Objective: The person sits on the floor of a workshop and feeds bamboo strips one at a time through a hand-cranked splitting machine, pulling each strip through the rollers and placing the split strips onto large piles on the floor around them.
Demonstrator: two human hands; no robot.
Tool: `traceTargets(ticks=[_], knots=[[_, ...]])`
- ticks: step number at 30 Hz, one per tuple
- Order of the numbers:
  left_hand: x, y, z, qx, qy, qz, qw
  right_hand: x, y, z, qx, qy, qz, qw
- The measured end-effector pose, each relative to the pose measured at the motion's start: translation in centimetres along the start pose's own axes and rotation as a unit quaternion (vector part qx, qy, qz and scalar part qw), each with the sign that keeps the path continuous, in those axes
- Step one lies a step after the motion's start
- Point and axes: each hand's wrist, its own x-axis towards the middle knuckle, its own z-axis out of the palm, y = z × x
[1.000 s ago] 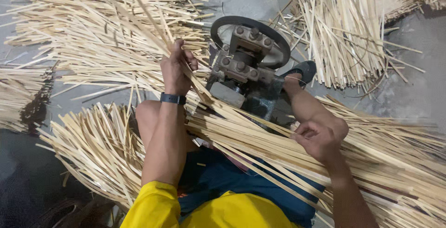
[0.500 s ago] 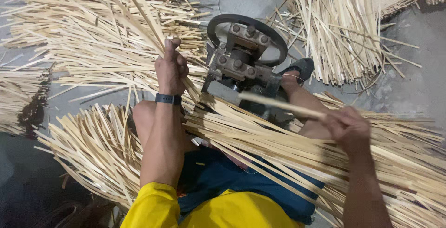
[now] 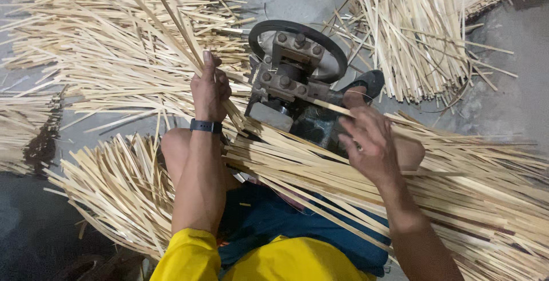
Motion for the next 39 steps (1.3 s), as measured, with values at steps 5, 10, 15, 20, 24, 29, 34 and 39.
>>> traceTargets(ticks=[5, 10, 15, 20, 24, 29, 34, 39], knots=[[0.1, 0.2, -0.3, -0.007, 0.01, 0.003, 1.0, -1.9, 0.9, -2.1, 0.17, -0.299, 0.086, 0.935], [0.1, 0.1, -0.2, -0.017, 0.01, -0.004, 1.0, -4.7, 2.1, -2.4, 0.264, -0.267, 0.146, 0.915], [0.0, 0.1, 0.1, -0.004, 0.014, -0.011, 1.0, -5.6, 2.9, -2.4, 0.276, -0.217, 0.114, 0.929], [-0.2, 0.1, 0.0, 0.0, 0.019, -0.004, 1.0, -5.5, 4.8, -3.5, 0.185, -0.167, 0.1, 0.963], [-0.3, 0.1, -0.1, -0.002, 0.02, 0.002, 1.0, -5.9, 7.3, -5.5, 0.191, -0.071, 0.295, 0.934], [-0.3, 0.2, 0.1, -0.001, 0.022, 0.003, 1.0, -5.6, 9.3, -6.1, 0.142, 0.002, 0.258, 0.956], [-0.5, 0.2, 0.1, -0.002, 0.017, 0.008, 1.0, -4.8, 8.4, -5.4, 0.105, 0.022, 0.225, 0.969], [-0.2, -0.4, 0.1, 0.028, 0.03, 0.012, 0.999, -2.9, 5.6, -3.4, 0.163, -0.012, 0.172, 0.972]])
